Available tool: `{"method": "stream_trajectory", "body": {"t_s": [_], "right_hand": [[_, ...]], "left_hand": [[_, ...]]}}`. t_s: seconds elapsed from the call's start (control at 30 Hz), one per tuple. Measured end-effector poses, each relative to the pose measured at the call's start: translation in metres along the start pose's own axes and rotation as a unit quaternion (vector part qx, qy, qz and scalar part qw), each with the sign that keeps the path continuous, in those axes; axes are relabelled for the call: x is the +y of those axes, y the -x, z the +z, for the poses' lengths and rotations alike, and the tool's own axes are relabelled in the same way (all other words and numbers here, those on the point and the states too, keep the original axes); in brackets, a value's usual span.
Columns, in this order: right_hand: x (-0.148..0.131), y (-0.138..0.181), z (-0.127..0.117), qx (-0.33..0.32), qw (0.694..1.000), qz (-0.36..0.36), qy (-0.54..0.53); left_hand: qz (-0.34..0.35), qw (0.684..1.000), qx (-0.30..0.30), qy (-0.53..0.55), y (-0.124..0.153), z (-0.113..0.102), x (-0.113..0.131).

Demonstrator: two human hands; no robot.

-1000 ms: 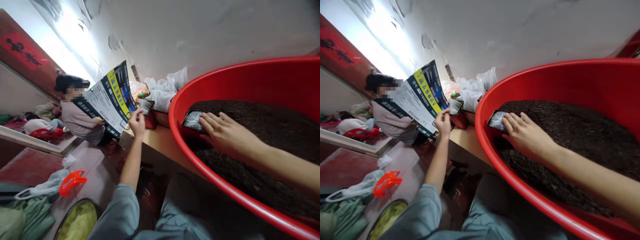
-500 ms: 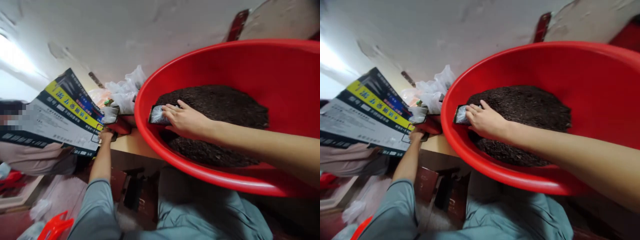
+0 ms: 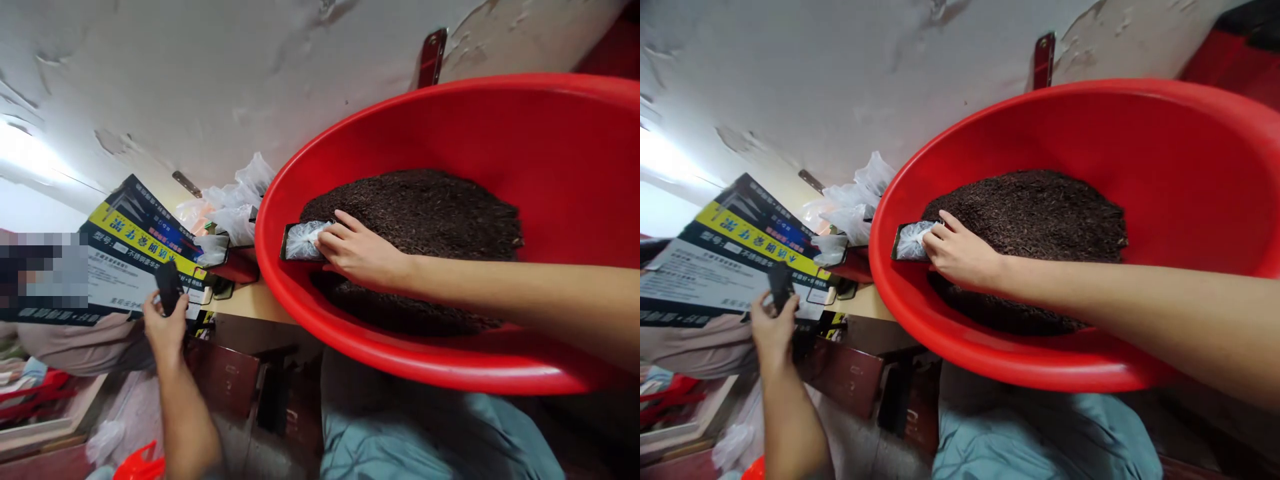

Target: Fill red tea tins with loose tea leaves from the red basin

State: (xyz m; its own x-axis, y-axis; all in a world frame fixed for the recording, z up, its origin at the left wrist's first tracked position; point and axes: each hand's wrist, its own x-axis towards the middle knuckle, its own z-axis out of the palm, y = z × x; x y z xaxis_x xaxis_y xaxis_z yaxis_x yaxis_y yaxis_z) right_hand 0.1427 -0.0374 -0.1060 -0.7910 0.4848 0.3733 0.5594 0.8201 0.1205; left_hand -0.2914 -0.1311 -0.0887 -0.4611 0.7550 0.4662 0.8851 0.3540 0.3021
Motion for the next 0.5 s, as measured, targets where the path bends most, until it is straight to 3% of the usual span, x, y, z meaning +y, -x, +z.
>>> {"method": "stream_trajectory", "body": {"t_s": [0.03, 0.07, 0.17, 0.27, 0.37, 0.5], "right_hand": [[-0.001, 0.0, 0.0, -0.003, 1.0, 0.003, 0.0], [-0.002, -0.001, -0.001, -0.007, 1.0, 0.007, -0.003], [-0.002, 0.002, -0.006, -0.013, 1.0, 0.016, -0.017], [0.006, 0.006, -0.014, -0.033, 0.999, 0.002, -0.032], [0.02, 0.007, -0.021, -0.065, 0.994, -0.039, -0.074], [0.031, 0.007, -0.025, -0.047, 0.988, -0.083, -0.12]], "left_hand": [[0.018, 0.997, 0.048, 0.058, 0.01, -0.013, 0.02], [0.083, 0.989, 0.038, 0.113, 0.017, -0.023, 0.045], [0.308, 0.936, -0.092, 0.147, 0.017, -0.028, 0.13], [0.433, 0.861, -0.248, 0.102, -0.006, -0.008, 0.195], [0.495, 0.799, -0.334, 0.065, -0.026, 0.02, 0.224], [0.51, 0.779, -0.365, 0.005, -0.032, 0.048, 0.232]]}}
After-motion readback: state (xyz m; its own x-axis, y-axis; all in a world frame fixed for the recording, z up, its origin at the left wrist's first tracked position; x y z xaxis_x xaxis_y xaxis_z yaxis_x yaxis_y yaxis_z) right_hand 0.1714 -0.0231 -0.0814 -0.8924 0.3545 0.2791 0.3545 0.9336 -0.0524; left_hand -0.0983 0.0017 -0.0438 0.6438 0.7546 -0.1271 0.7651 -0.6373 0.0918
